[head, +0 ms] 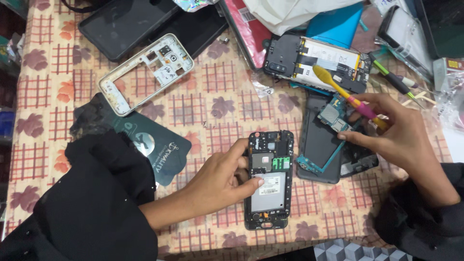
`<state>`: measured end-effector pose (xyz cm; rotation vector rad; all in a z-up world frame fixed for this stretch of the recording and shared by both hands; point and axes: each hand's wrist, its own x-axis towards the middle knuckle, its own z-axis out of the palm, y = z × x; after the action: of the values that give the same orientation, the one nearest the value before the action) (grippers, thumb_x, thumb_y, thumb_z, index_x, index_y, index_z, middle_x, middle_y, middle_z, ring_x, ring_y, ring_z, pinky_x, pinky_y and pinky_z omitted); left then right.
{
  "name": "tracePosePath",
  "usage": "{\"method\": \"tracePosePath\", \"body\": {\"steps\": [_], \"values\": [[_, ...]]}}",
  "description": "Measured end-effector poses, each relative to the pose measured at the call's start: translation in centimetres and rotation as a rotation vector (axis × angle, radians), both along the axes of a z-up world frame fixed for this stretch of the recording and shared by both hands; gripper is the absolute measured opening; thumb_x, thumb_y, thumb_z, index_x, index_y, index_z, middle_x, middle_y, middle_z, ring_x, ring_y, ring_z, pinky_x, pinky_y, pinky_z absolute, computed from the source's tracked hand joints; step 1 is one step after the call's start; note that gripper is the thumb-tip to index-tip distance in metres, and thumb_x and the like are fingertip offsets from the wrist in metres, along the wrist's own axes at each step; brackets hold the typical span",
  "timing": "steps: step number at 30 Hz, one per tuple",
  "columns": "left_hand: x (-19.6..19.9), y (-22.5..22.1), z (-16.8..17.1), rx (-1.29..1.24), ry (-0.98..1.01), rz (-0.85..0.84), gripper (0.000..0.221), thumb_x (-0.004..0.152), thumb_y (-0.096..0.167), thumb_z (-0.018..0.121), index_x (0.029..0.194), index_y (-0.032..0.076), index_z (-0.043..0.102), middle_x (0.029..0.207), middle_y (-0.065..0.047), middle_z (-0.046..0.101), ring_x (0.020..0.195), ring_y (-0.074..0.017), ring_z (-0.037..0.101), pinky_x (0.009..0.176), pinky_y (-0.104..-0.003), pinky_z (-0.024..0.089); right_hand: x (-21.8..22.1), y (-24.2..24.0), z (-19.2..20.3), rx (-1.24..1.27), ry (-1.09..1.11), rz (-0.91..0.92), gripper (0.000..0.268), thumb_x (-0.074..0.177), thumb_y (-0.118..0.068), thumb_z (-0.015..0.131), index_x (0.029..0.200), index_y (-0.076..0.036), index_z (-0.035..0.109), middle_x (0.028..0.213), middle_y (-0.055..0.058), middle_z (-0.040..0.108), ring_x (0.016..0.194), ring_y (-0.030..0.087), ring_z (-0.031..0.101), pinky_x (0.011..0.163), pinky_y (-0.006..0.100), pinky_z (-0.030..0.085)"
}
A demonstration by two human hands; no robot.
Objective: The person uses a screwdriver to remove screws from the back of a white smartphone, then pries off the back cover. They lift out the battery and separate the motherboard assembly from the chassis, placing components on the table.
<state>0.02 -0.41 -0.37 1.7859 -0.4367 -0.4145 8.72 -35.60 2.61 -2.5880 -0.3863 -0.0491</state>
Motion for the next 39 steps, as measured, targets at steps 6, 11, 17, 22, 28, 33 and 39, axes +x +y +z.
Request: {"method": "tracePosePath", "body": {"steps": [6,11,17,22,28,33,39], "values": [[-0.1,-0.1,0.7,-0.204,0.077,0.097,0.105,0.089,0.006,0.065,0.160,0.012,-0.012,0.104,-0.011,0.077,0.071,-0.0113,0.071,0.055,-0.025,0.055,-1.2,0.6,2.1,0.452,0.172,-0.037,0.059,0.071,-0.004,0.083,0.126,0.000,0.063,0.099,0.006,0.072,0.089,0.010,0.070,0.078,0.025,0.061],[-0.1,0.2,0.9,-0.149,0.057,0.065,0.096,0.091,0.005,0.065,0.165,0.017,0.006,0.100,-0.012,0.080,0.068,-0.0112,0.070,0.057,-0.025,0.056,-3.8,1.2,3.2,0.836,0.175,-0.080,0.046,0.083,0.011,0.076,0.125,0.001,0.058,0.097,0.009,0.068,0.088,0.013,0.069,0.076,0.024,0.054],[-0.3,0.6,0.9,-0.189,0.077,0.092,0.080,0.093,0.007,0.066,0.162,0.017,0.027,0.093,-0.010,0.079,0.067,-0.0101,0.069,0.058,-0.026,0.056,-5.3,4.4,5.6,0.908,0.265,-0.051,0.057,0.072,0.009,0.075,0.124,-0.004,0.059,0.109,0.009,0.069,0.088,0.013,0.069,0.073,0.024,0.057],[-0.4,0.9,0.7,-0.171,0.069,0.080,0.082,0.094,0.009,0.065,0.163,0.016,0.021,0.094,-0.010,0.077,0.065,-0.0132,0.069,0.057,-0.030,0.055,-4.7,7.2,5.9,0.475,0.320,-0.106,0.062,0.066,0.013,0.080,0.123,0.000,0.062,0.111,0.012,0.069,0.086,0.015,0.068,0.074,0.031,0.060],[-0.5,1.2,0.6,-0.201,-0.040,0.060,0.083,0.095,0.010,0.066,0.163,0.014,0.019,0.105,-0.012,0.075,0.073,-0.0200,0.072,0.062,-0.034,0.058,-4.9,6.8,5.7,0.566,0.349,-0.118,0.070,0.069,0.016,0.077,0.135,0.000,0.057,0.115,0.015,0.071,0.087,0.020,0.071,0.070,0.034,0.061],[-0.6,1.2,0.6,-0.106,-0.075,0.038,0.082,0.095,0.015,0.066,0.163,0.015,0.020,0.094,-0.015,0.075,0.072,-0.0267,0.073,0.067,-0.039,0.057,-6.0,7.7,5.3,0.857,0.402,-0.013,0.080,0.072,0.014,0.076,0.144,-0.004,0.047,0.115,0.015,0.067,0.095,0.019,0.070,0.073,0.032,0.060],[-0.8,1.1,0.3,-0.172,-0.130,-0.005,0.084,0.096,0.012,0.064,0.166,0.016,0.018,0.104,-0.019,0.077,0.090,-0.0320,0.078,0.083,-0.043,0.057,-4.6,9.9,2.7,0.831,0.436,-0.044,0.077,0.073,0.012,0.075,0.143,-0.006,0.047,0.113,0.010,0.063,0.089,0.017,0.068,0.073,0.030,0.058]]}}
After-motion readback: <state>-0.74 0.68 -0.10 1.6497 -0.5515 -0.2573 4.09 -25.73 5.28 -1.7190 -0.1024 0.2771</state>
